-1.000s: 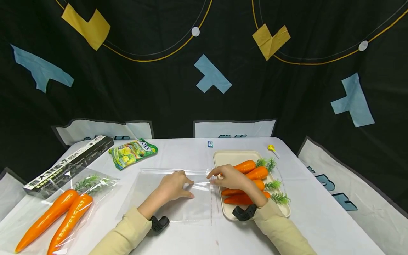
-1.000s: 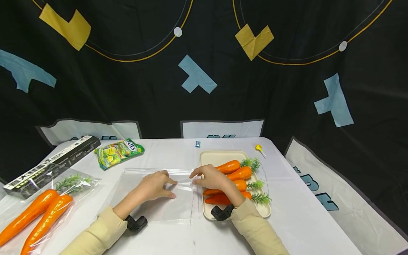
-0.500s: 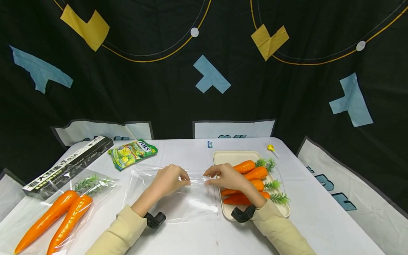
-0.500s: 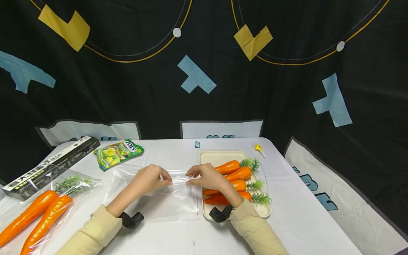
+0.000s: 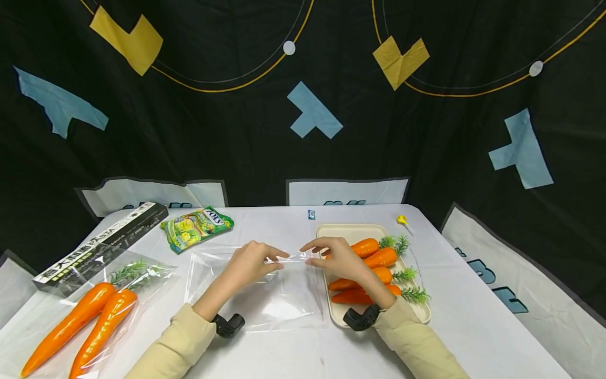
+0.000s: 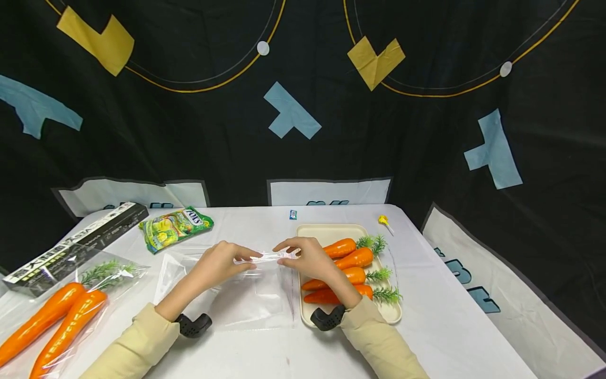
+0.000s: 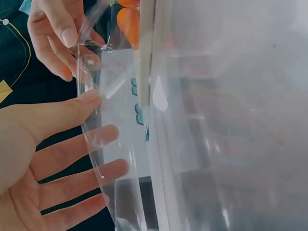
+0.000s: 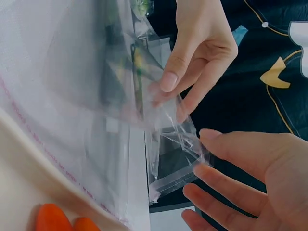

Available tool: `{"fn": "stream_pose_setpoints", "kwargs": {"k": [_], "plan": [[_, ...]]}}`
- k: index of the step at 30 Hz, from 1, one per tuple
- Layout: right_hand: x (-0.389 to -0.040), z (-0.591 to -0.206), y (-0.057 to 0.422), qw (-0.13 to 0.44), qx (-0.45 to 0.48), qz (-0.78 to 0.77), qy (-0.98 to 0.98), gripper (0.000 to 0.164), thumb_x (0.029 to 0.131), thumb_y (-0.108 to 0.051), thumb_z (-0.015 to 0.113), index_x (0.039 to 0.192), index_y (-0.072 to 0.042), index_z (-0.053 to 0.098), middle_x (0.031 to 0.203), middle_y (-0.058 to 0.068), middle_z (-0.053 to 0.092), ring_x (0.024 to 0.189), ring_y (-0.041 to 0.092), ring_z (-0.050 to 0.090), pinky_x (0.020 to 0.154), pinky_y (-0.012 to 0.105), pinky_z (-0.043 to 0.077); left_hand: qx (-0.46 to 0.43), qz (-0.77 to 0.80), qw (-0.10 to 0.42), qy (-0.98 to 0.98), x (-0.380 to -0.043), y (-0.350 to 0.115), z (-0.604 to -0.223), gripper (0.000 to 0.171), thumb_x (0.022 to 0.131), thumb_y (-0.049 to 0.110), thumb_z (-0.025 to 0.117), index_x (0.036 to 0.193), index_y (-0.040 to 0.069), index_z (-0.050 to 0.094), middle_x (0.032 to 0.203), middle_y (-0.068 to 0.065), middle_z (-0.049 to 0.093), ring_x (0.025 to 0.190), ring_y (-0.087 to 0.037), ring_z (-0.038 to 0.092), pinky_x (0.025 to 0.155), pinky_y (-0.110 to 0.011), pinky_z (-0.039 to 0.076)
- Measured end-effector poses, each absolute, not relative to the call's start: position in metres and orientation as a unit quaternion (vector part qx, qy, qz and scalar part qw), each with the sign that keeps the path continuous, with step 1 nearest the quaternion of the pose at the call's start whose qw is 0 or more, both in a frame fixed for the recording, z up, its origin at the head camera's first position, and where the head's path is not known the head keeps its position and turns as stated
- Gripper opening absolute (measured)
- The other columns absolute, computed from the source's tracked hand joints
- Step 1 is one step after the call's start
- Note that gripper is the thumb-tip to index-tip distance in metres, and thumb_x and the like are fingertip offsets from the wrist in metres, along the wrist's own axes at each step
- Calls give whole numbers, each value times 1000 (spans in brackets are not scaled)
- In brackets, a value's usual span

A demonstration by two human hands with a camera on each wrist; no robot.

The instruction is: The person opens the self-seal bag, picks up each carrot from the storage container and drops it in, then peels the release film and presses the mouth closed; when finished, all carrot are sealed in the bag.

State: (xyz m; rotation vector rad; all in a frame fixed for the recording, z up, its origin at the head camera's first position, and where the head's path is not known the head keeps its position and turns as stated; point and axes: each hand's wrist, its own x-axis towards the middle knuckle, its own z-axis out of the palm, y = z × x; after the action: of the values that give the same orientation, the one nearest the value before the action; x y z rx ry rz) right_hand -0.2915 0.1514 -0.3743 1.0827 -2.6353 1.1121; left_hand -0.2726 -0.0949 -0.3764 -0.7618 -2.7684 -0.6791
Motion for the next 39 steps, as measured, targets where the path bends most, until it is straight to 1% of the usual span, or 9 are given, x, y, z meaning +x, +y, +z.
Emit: {"fn": "stream_pose_setpoints", "kwargs": {"k": [4,7,10,15,19,24,30,35,39], "plan": [[-292,-374,151,53,345,365,-863,12,85,-9,74,98,-9,75,96,2,71,87,20,65,80,39,55,-269,-244,101,-926,-275,-96,-378,19,82,25,77,101,25,78,88,8,73,76,-9,65,57,-29,48],[-292,-375,151,56,340,361,-867,8,86,-8,73,93,-10,75,91,0,71,82,16,65,80,38,56,-280,-261,98,-919,-275,-98,-377,16,84,25,75,100,23,78,95,8,73,81,-11,67,62,-30,50],[-292,-375,151,56,335,359,-869,7,86,-7,73,91,-10,75,89,-1,71,81,14,65,80,37,56,-289,-284,92,-909,-275,-100,-374,16,86,24,73,101,21,78,99,7,73,88,-14,69,69,-34,54],[-294,-375,154,50,332,352,-874,8,85,-8,73,92,-10,76,89,-2,71,80,14,65,78,35,56,-287,-336,76,-894,-277,-108,-367,17,88,23,72,104,19,77,100,6,73,95,-15,68,78,-39,55],[-295,-374,157,41,333,334,-881,9,84,-8,75,92,-12,75,90,-2,71,81,15,65,76,33,55,-279,-366,67,-885,-278,-114,-360,19,89,23,71,106,17,76,100,4,73,97,-17,68,81,-41,55],[-296,-373,160,30,336,318,-886,9,85,-11,75,94,-12,75,92,-1,71,84,17,64,77,34,55,-282,-379,73,-878,-278,-118,-354,20,90,21,70,108,14,75,100,3,73,96,-18,68,82,-41,55],[-298,-364,170,35,329,333,-883,11,85,-13,74,97,-12,76,93,-2,71,84,19,67,76,30,55,-281,-386,71,-875,-277,-119,-350,22,89,21,71,110,14,74,102,2,72,96,-18,68,82,-40,55],[-303,-350,191,50,294,351,-888,15,87,-15,73,101,-10,75,99,1,71,89,19,66,80,32,55,-292,-392,75,-869,-275,-120,-345,22,89,22,70,110,13,74,103,2,72,96,-17,68,84,-39,55],[-307,-342,213,67,261,358,-894,19,89,-16,71,105,-8,74,104,4,70,93,21,65,82,35,55,-296,-390,78,-868,-274,-120,-343,22,90,22,70,109,14,74,103,4,72,94,-13,68,82,-35,55]]}}
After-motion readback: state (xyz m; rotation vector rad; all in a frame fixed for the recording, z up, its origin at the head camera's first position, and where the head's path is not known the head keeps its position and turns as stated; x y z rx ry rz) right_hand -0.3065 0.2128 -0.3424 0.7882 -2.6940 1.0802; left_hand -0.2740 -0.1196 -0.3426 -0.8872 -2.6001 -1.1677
